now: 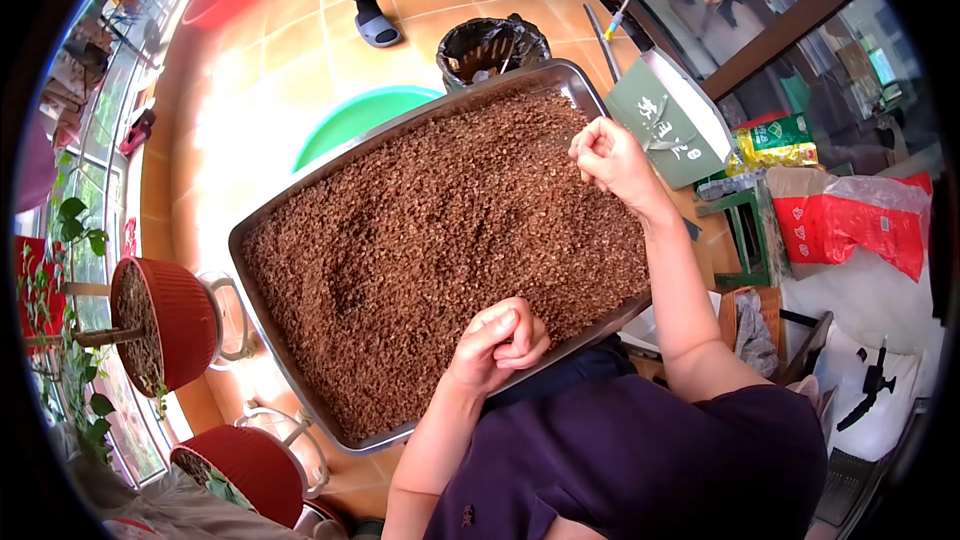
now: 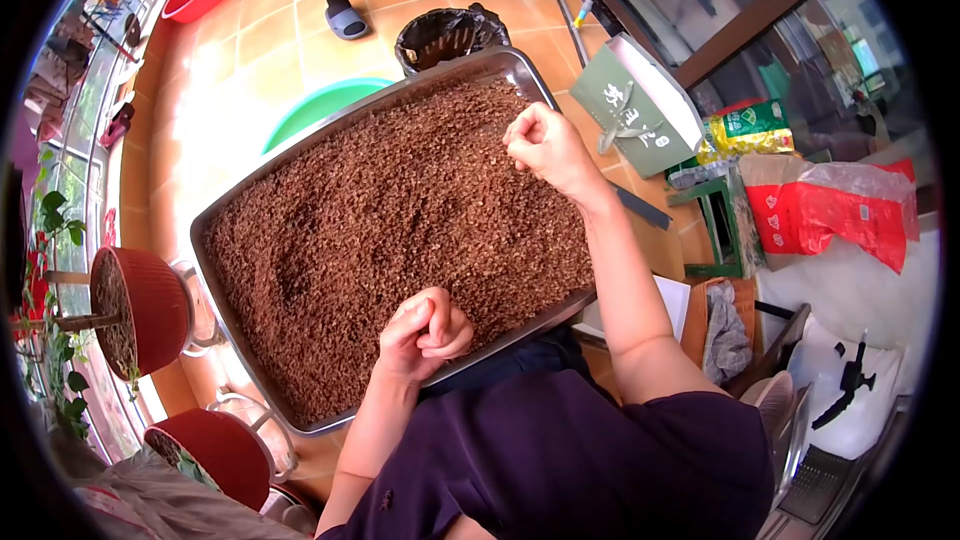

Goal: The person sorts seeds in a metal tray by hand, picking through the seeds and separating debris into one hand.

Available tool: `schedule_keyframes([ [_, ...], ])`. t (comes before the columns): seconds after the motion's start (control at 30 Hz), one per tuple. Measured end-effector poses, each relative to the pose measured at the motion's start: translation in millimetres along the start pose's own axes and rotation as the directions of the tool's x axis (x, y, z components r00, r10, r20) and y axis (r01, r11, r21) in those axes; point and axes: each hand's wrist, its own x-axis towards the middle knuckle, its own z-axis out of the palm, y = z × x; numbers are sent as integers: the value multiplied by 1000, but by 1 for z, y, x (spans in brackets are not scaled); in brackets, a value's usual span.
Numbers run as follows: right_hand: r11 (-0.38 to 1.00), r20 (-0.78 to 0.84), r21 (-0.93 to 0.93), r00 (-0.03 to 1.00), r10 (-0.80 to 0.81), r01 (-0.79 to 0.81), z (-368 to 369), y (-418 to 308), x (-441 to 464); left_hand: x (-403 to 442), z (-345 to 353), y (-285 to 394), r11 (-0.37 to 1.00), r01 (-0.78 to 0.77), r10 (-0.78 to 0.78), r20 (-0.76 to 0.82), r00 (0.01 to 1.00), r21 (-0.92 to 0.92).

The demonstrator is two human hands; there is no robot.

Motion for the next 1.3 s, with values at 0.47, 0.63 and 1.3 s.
schedule_keyframes([
  [0.47, 739, 324, 615, 943, 79, -273, 25, -18, -29, 4, -1, 0, 996, -26, 20, -64, 998, -90],
  [0.63, 775, 327, 576, 942, 72, -259, 30, -10, -33, 3, -2, -2, 996, -30, 19, -114, 993, -89],
  [1.3, 819, 418, -144, 785, -458, 555, 68, -51, -69, 9, -3, -13, 926, -74, 229, -395, 890, 370],
])
